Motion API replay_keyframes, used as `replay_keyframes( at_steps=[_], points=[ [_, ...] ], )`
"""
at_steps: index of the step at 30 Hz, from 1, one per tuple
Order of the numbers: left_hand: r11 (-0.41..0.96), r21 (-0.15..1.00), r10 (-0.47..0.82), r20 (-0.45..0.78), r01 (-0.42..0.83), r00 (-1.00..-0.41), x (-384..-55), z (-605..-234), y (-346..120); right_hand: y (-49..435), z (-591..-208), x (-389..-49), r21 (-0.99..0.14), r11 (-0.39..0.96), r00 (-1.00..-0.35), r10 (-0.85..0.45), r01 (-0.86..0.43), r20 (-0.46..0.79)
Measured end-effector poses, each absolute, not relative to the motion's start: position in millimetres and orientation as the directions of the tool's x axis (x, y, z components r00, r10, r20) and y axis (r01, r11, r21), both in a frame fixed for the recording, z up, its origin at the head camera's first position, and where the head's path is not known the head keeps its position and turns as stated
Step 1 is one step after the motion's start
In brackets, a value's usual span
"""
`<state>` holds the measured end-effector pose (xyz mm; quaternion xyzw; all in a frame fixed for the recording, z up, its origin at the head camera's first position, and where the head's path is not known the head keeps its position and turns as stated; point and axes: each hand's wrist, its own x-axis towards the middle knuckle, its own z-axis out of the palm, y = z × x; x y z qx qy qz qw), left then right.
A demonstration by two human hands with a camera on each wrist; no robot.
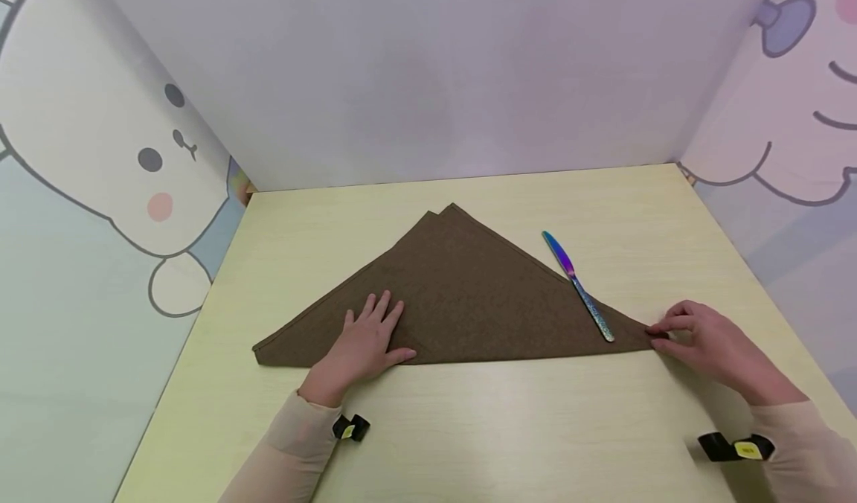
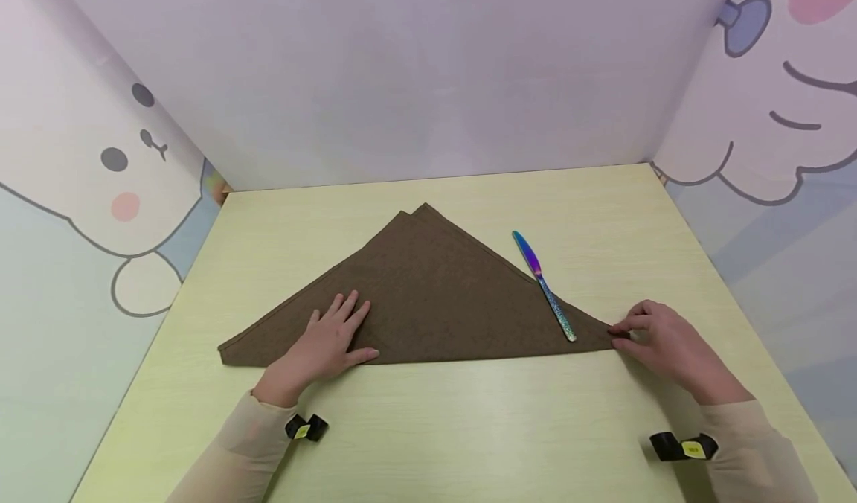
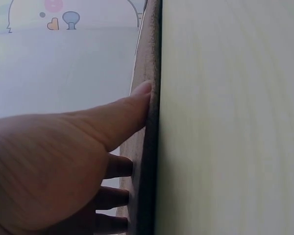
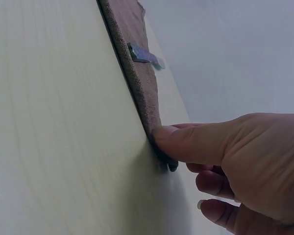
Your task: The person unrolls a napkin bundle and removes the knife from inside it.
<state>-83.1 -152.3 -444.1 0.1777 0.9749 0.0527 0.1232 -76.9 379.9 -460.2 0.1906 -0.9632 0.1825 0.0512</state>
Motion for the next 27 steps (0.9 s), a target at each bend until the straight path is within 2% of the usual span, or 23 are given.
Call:
replay_keyframes(
  at_steps=[4, 8, 11, 16, 27],
  points=[
    [0.932, 0.156, 0.355, -0.23, 0.326, -0.906, -82, -445, -153, 372, -451, -79, -0.326, 0.858, -0.918, -0.364, -0.396, 0.158],
    [0.933, 0.158, 0.354, -0.228, 0.324, -0.907, -82, -446, -154, 350, -440, -84, -0.374, 0.848, -0.927, -0.342, -0.375, 0.152],
    [0.932, 0.157, 0.356, -0.226, 0.327, -0.907, -83, -447, -154, 330, -436, -92, -0.435, 0.839, -0.943, -0.319, -0.328, 0.096],
    [0.929, 0.168, 0.361, -0.234, 0.328, -0.903, -84, -448, -153, 307, -443, -105, -0.479, 0.833, -0.954, -0.297, -0.276, 0.034],
    [0.929, 0.167, 0.361, -0.226, 0.329, -0.905, -84, -444, -153, 293, -458, -116, -0.484, 0.844, -0.968, -0.251, -0.229, 0.021]
  ],
)
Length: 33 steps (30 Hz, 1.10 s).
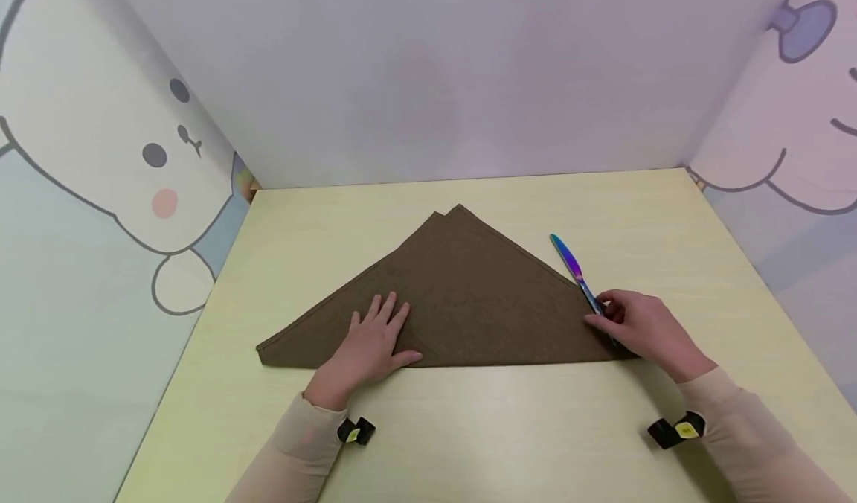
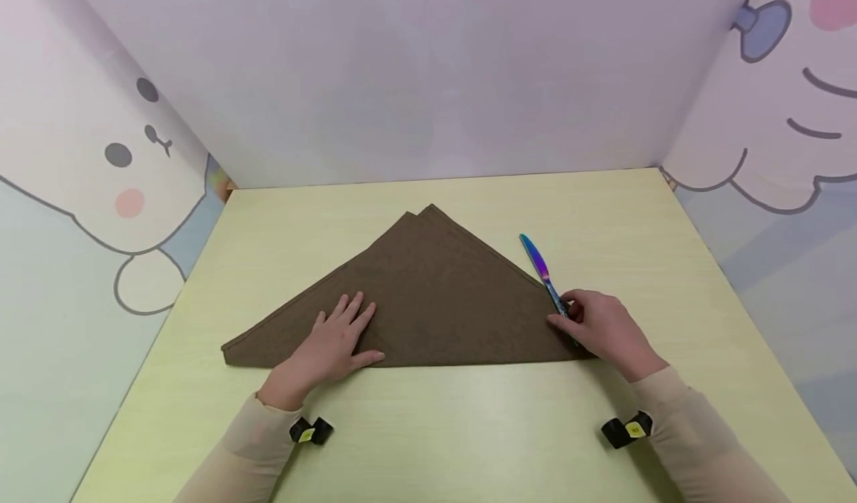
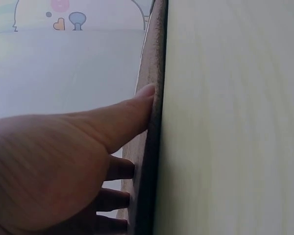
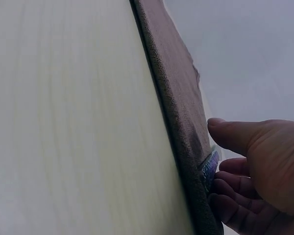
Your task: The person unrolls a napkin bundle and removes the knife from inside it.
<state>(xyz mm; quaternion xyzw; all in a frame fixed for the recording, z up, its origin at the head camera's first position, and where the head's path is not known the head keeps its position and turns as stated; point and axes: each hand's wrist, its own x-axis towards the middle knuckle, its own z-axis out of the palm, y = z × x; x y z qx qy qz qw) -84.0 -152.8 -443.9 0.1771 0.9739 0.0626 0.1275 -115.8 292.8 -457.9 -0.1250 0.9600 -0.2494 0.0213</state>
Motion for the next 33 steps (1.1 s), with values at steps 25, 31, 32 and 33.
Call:
replay_keyframes(
  at_steps=[25, 31, 32, 33],
  points=[
    [0.93, 0.166, 0.359, -0.229, 0.327, -0.905, -84, -446, -153, 283, -457, -122, -0.445, 0.873, -0.974, -0.228, -0.2, -0.009],
    [0.93, 0.159, 0.36, -0.23, 0.33, -0.904, -84, -447, -153, 281, -454, -124, -0.458, 0.874, -0.973, -0.219, -0.164, -0.07],
    [0.93, 0.16, 0.36, -0.231, 0.33, -0.904, -84, -447, -153, 281, -453, -125, -0.459, 0.874, -0.973, -0.217, -0.159, -0.076],
    [0.93, 0.161, 0.36, -0.231, 0.329, -0.904, -84, -448, -153, 281, -453, -125, -0.459, 0.875, -0.973, -0.216, -0.156, -0.079]
  ],
)
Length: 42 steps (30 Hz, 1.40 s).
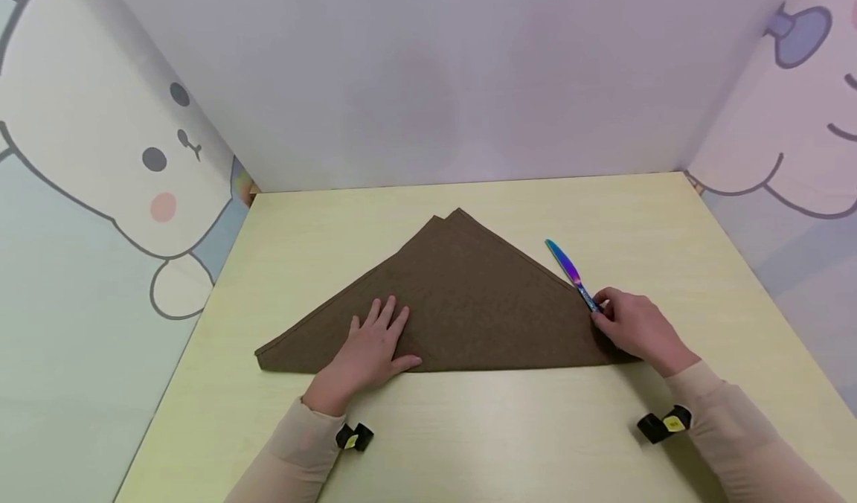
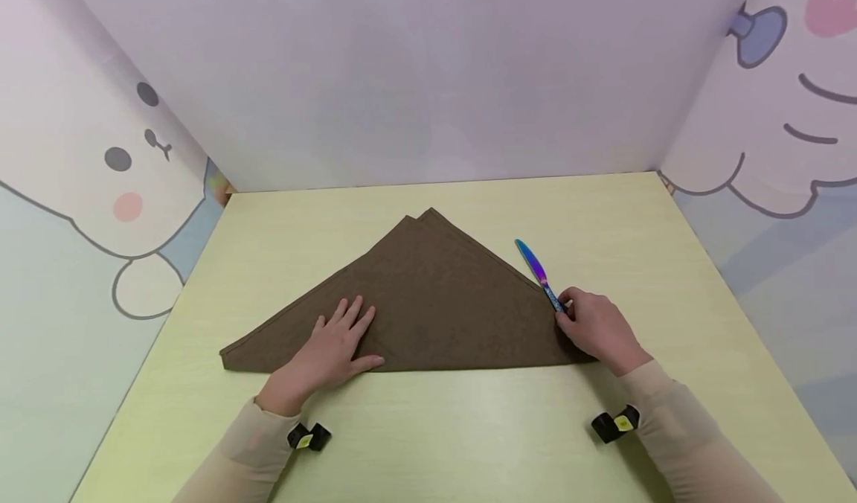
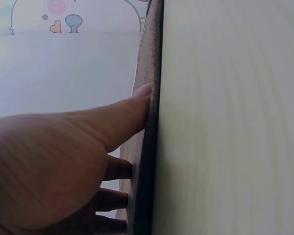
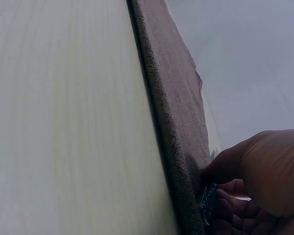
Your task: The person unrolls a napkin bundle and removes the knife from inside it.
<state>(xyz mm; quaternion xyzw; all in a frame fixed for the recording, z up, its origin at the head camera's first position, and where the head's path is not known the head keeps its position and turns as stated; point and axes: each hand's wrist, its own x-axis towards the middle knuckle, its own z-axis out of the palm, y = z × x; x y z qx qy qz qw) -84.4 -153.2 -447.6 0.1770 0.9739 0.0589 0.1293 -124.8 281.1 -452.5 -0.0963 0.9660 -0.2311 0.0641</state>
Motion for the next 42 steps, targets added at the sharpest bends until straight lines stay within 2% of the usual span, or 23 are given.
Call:
replay_keyframes(
  at_steps=[7, 20, 29, 42],
  points=[
    [0.926, 0.148, 0.374, -0.222, 0.348, -0.901, -83.4, -450.6, -154.5, 281.1, -452.7, -123.5, -0.485, 0.862, -0.971, -0.22, -0.147, -0.096],
    [0.923, 0.13, 0.384, -0.216, 0.363, -0.898, -86.1, -449.0, -153.7, 285.6, -453.9, -123.6, -0.473, 0.854, -0.97, -0.241, -0.216, 0.008],
    [0.927, 0.133, 0.374, -0.229, 0.351, -0.899, -85.5, -449.3, -153.7, 289.3, -447.6, -126.9, -0.517, 0.844, -0.979, -0.197, -0.14, -0.058],
    [0.925, 0.155, 0.375, -0.219, 0.347, -0.901, -83.9, -446.3, -153.4, 285.8, -448.1, -126.7, -0.566, 0.818, -0.984, -0.163, -0.097, -0.067]
  ],
)
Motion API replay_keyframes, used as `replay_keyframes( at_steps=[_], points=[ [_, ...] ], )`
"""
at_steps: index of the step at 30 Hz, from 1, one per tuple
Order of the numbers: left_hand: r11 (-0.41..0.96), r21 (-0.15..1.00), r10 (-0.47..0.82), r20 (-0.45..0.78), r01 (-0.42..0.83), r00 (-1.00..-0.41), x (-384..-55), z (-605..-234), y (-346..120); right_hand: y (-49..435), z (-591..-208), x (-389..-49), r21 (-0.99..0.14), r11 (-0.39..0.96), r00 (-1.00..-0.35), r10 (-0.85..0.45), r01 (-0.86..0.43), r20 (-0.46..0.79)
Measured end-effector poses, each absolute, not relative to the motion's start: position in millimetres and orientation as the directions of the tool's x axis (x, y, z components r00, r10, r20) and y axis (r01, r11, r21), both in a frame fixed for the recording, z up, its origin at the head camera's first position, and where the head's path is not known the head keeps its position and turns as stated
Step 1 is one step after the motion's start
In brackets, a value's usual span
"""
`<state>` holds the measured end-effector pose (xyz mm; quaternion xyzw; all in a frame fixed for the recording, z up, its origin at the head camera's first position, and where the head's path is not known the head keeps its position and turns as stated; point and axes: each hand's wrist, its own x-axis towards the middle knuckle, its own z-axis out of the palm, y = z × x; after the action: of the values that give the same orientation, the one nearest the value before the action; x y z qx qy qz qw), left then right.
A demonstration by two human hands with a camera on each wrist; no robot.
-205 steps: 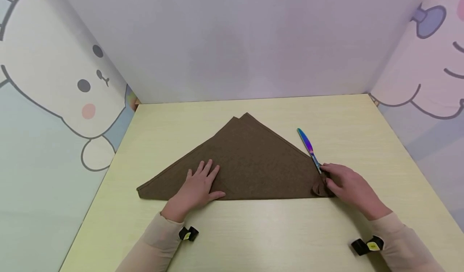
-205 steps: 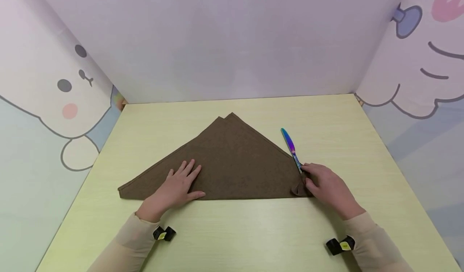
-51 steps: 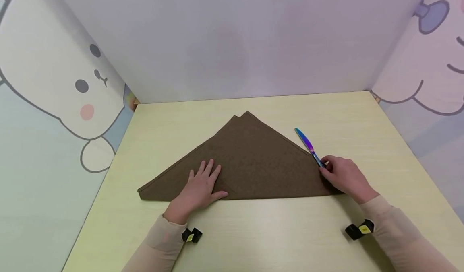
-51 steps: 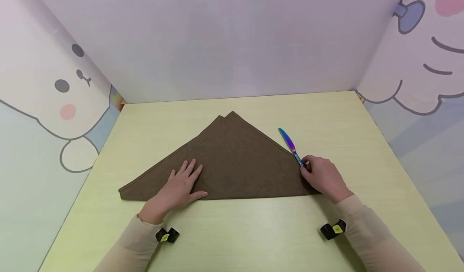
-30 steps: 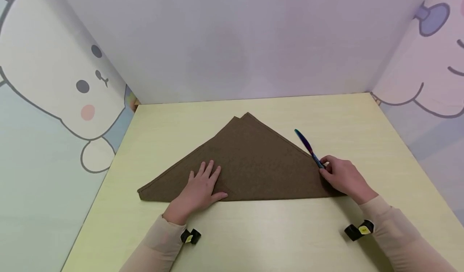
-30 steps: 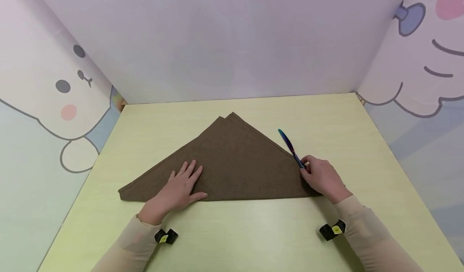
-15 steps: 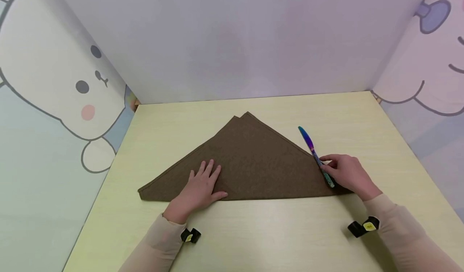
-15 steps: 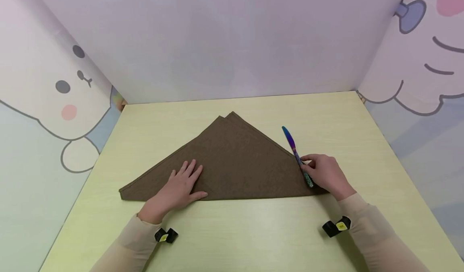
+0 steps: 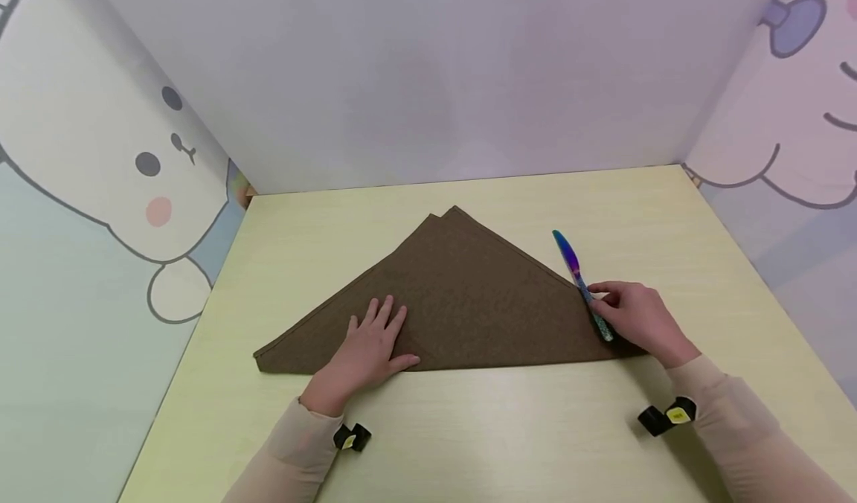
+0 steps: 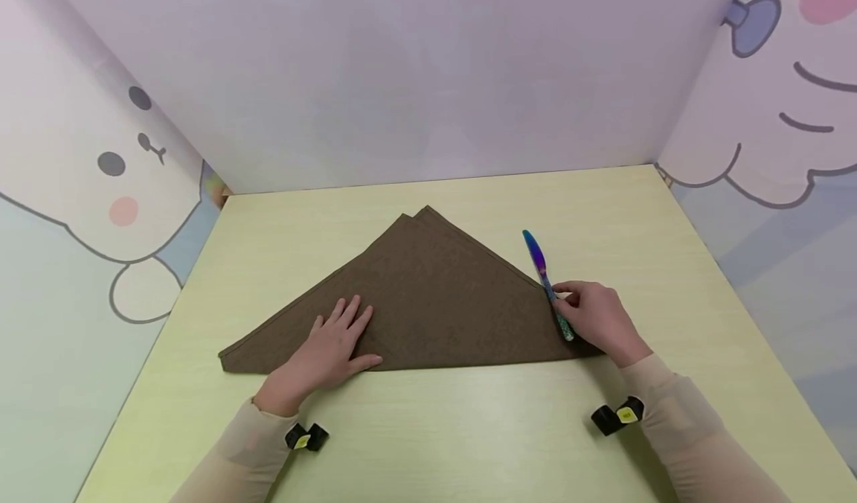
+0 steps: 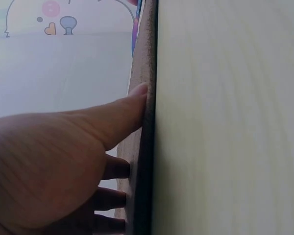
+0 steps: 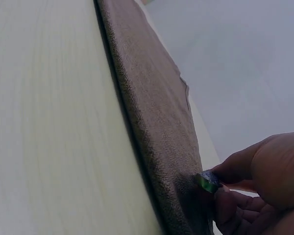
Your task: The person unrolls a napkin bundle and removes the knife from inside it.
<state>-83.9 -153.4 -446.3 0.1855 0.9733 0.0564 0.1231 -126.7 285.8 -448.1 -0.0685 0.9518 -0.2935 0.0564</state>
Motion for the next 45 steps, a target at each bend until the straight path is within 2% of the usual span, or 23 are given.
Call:
replay_keyframes(
  at_steps=[5, 10, 15, 27, 34, 36, 40, 45],
  points=[
    [0.924, 0.16, 0.375, -0.217, 0.346, -0.901, -84, -448, -154, 287, -447, -130, -0.657, 0.754, -0.979, -0.144, -0.015, -0.143],
    [0.925, 0.15, 0.375, -0.218, 0.349, -0.901, -84, -450, -154, 290, -445, -131, -0.809, 0.575, -0.955, -0.156, 0.121, -0.253],
    [0.925, 0.149, 0.377, -0.217, 0.351, -0.901, -85, -450, -154, 291, -443, -130, -0.886, 0.435, -0.947, -0.182, 0.162, -0.263],
    [0.924, 0.154, 0.378, -0.207, 0.351, -0.903, -84, -450, -154, 291, -442, -132, -0.949, 0.22, -0.944, -0.19, 0.226, -0.268],
    [0.925, 0.162, 0.373, -0.225, 0.343, -0.9, -84, -449, -154, 296, -440, -140, -0.943, -0.173, -0.945, -0.217, 0.284, -0.245],
    [0.926, 0.162, 0.372, -0.229, 0.342, -0.9, -84, -448, -154, 298, -439, -143, -0.934, -0.227, -0.95, -0.211, 0.277, -0.23],
    [0.926, 0.162, 0.37, -0.227, 0.34, -0.901, -84, -448, -154, 302, -439, -153, -0.949, -0.2, -0.966, -0.135, 0.245, -0.221],
    [0.926, 0.162, 0.37, -0.224, 0.34, -0.902, -84, -450, -155, 305, -444, -167, -0.97, -0.011, -0.969, -0.017, 0.245, -0.245]
  ],
)
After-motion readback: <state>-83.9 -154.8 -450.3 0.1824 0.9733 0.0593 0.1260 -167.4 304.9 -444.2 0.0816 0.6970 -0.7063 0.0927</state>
